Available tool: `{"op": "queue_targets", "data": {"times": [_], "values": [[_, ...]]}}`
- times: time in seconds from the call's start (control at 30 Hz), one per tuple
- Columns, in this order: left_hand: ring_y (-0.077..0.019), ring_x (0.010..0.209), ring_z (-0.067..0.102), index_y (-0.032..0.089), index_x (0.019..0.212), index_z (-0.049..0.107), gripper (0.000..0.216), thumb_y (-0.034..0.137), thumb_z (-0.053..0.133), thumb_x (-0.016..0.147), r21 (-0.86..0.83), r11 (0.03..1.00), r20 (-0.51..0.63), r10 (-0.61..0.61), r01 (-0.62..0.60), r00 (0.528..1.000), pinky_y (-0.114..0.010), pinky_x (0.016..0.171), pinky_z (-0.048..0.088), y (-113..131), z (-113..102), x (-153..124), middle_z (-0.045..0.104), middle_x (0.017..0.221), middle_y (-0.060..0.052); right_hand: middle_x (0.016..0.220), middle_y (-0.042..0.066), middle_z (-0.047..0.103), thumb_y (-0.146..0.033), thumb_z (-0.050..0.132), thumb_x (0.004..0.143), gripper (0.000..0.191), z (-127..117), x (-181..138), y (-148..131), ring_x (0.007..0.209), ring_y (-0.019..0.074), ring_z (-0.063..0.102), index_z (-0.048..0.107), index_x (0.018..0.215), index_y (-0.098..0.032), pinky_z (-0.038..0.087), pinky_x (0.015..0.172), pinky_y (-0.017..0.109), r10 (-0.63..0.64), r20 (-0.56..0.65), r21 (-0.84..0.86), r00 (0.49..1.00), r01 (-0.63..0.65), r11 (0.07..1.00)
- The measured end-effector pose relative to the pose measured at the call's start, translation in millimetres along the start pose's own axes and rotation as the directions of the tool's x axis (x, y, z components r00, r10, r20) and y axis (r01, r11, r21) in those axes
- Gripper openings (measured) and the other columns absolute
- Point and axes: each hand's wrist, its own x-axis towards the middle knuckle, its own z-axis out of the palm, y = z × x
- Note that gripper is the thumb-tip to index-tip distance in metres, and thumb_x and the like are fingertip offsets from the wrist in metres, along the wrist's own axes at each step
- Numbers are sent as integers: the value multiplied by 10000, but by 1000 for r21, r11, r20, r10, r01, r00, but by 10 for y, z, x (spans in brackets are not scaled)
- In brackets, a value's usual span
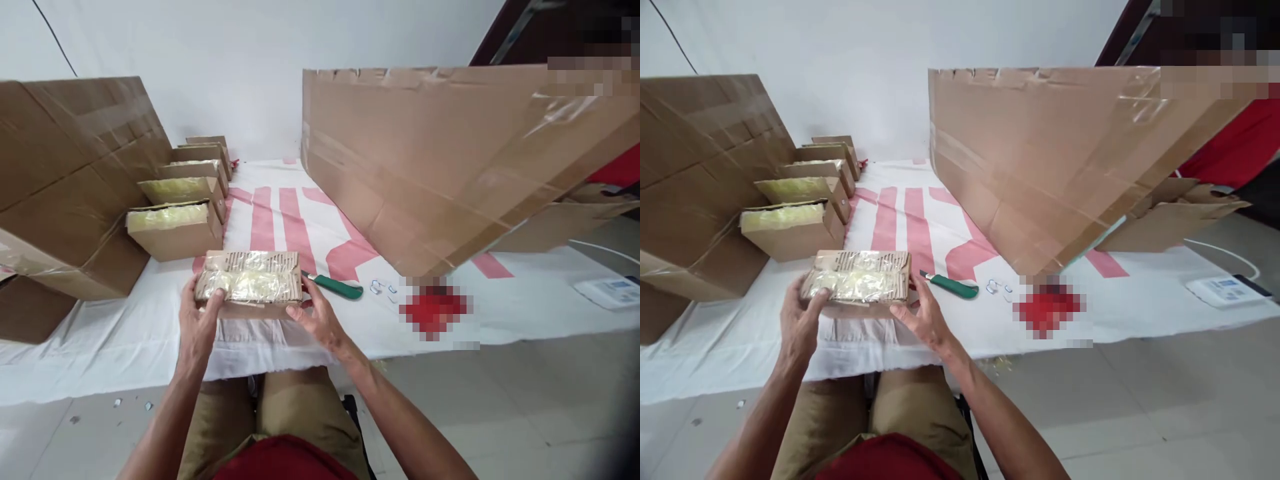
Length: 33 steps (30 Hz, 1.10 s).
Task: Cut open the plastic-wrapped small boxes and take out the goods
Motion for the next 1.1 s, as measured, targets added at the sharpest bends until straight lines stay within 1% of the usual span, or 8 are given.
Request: {"op": "queue_targets", "data": {"times": [0.17, 0.27, 0.4, 0.5, 0.6, 0.83, 0.97, 1.1], "values": [[-379, 1268, 621, 215, 1461, 606, 786, 635, 739, 811, 195, 973, -213, -81, 124, 974, -551, 1158, 455, -110, -566, -474, 680, 1361, -115, 1548, 178, 568, -643, 637, 936, 787, 149, -200, -9, 1310, 315, 617, 494, 1551, -174, 559, 977, 421, -101, 200, 43, 975, 94, 995], [-352, 1223, 653, 231, 1393, 658, 683, 612, 735, 831, 104, 986, -242, -104, 133, 965, -540, 1138, 482, -219, -816, -501, 713, 1298, -99, 1471, 156, 646, -523, 532, 1031, 531, -118, -78, 129, 1305, 313, 618, 609, 1443, -196, 501, 1068, 471, -71, 159, -208, 985, 104, 973], [-330, 1325, 619, 244, 1315, 692, 558, 536, 760, 844, -63, 993, -224, 79, -95, 971, -494, 1139, 493, -279, -866, -252, 630, 1459, -116, 1351, 210, 702, -250, 549, 987, 356, -505, 271, 372, 1240, 360, 601, 677, 1298, -132, 417, 1052, 486, 65, 17, -867, 998, -17, 498], [-362, 1465, 511, 250, 1164, 767, 421, 516, 766, 838, -69, 978, -82, 189, -195, 979, -526, 1221, 413, -227, -843, -52, 569, 1543, -111, 1211, 247, 735, -130, 496, 959, 322, -581, 439, 465, 1116, 354, 624, 688, 1213, -83, 398, 947, 445, 134, 18, -970, 991, -15, 243], [-399, 1550, 403, 238, 1127, 792, 438, 533, 777, 804, -79, 989, 88, 133, -126, 987, -574, 1273, 329, -181, -806, 12, 523, 1597, -125, 1145, 238, 745, -146, 432, 978, 325, -606, 479, 404, 1059, 341, 640, 687, 1173, -92, 413, 903, 425, 95, 61, -958, 994, 31, 286], [-397, 1617, 283, 230, 1301, 732, 608, 334, 697, 704, -160, 986, 194, -20, 51, 981, -573, 1318, 250, -228, -768, -60, 434, 1693, -84, 819, 42, 713, -436, 371, 1078, 415, -552, 586, -649, 716, 226, 657, 697, 1167, -195, 495, 636, 316, -48, 156, -641, 987, 138, 755], [-381, 1624, 272, 235, 1377, 683, 763, 249, 618, 617, -196, 976, 185, -54, 91, 981, -566, 1333, 215, -242, -753, -47, 436, 1698, -52, 1011, 61, 790, -360, 424, 1088, 351, 14, 685, -1328, 875, 211, 719, 713, 1224, -215, 536, 735, 306, -108, 556, -566, 824, 470, 678], [-371, 1633, 254, 223, 1407, 655, 808, 236, 599, 601, -234, 966, 184, -63, 106, 981, -548, 1343, 198, -243, -732, -50, 414, 1712, -54, 1042, 85, 801, -229, 421, 1080, 304, 608, 794, -1614, 947, 223, 738, 716, 1128, -174, 527, 765, 308, 60, 732, -624, 679, 632, 459]]}}
